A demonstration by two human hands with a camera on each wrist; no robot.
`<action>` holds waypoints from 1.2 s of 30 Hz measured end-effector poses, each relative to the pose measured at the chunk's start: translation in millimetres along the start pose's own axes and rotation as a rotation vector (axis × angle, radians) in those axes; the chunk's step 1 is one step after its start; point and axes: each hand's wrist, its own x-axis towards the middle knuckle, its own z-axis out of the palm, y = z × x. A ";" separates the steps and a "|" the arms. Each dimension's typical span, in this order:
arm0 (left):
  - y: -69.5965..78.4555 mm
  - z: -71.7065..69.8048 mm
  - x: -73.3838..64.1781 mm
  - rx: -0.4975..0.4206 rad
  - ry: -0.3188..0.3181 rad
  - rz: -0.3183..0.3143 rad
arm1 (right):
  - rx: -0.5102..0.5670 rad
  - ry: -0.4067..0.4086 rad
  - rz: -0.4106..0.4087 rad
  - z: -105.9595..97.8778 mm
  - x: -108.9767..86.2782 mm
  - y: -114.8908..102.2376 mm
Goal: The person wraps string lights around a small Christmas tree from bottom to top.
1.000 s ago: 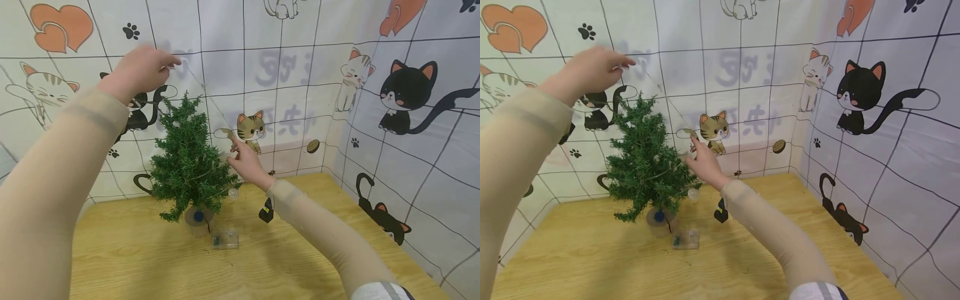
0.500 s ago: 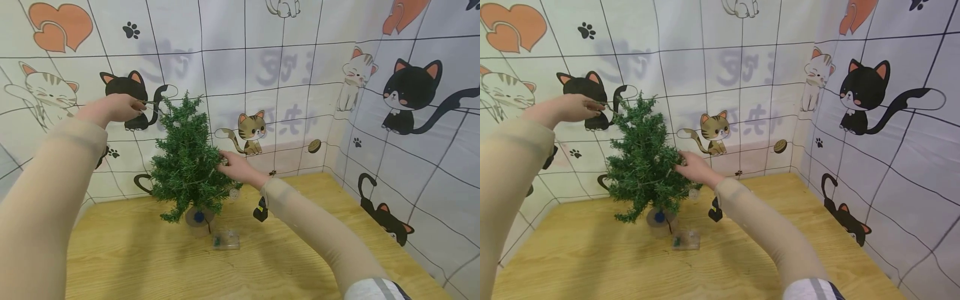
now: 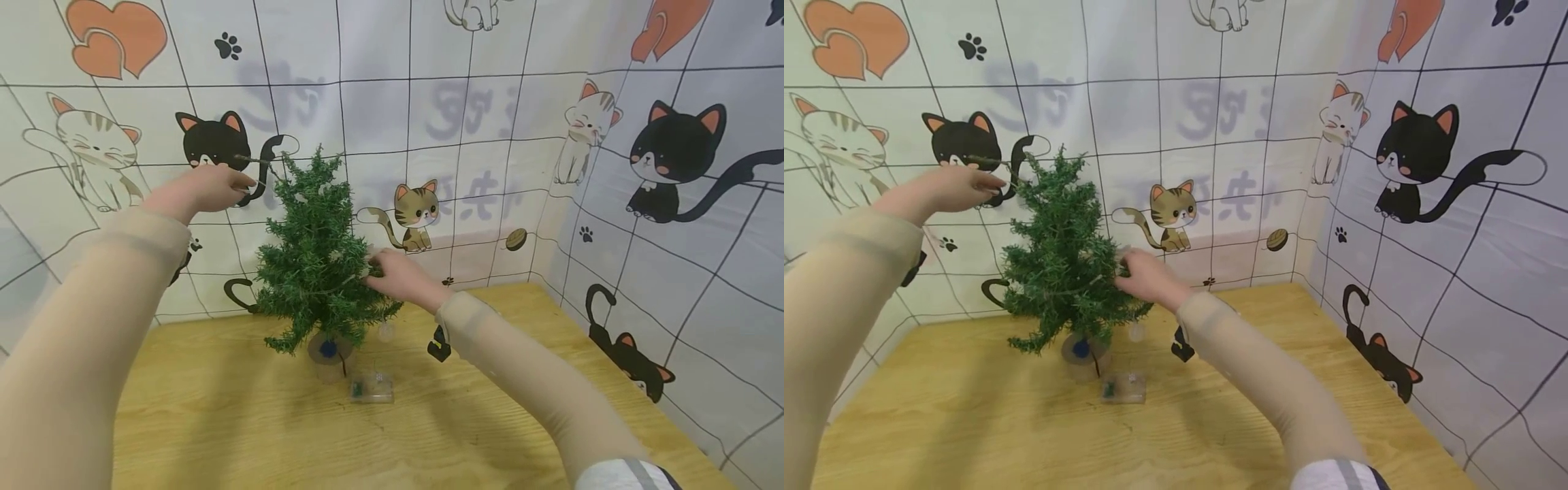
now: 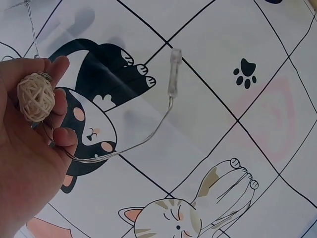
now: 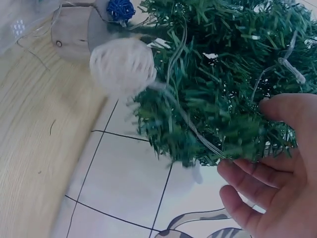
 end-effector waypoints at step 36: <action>8.4 14.1 -48.5 0.038 -0.030 0.040 | 0.044 -0.026 -0.006 -21.5 -26.9 -10.4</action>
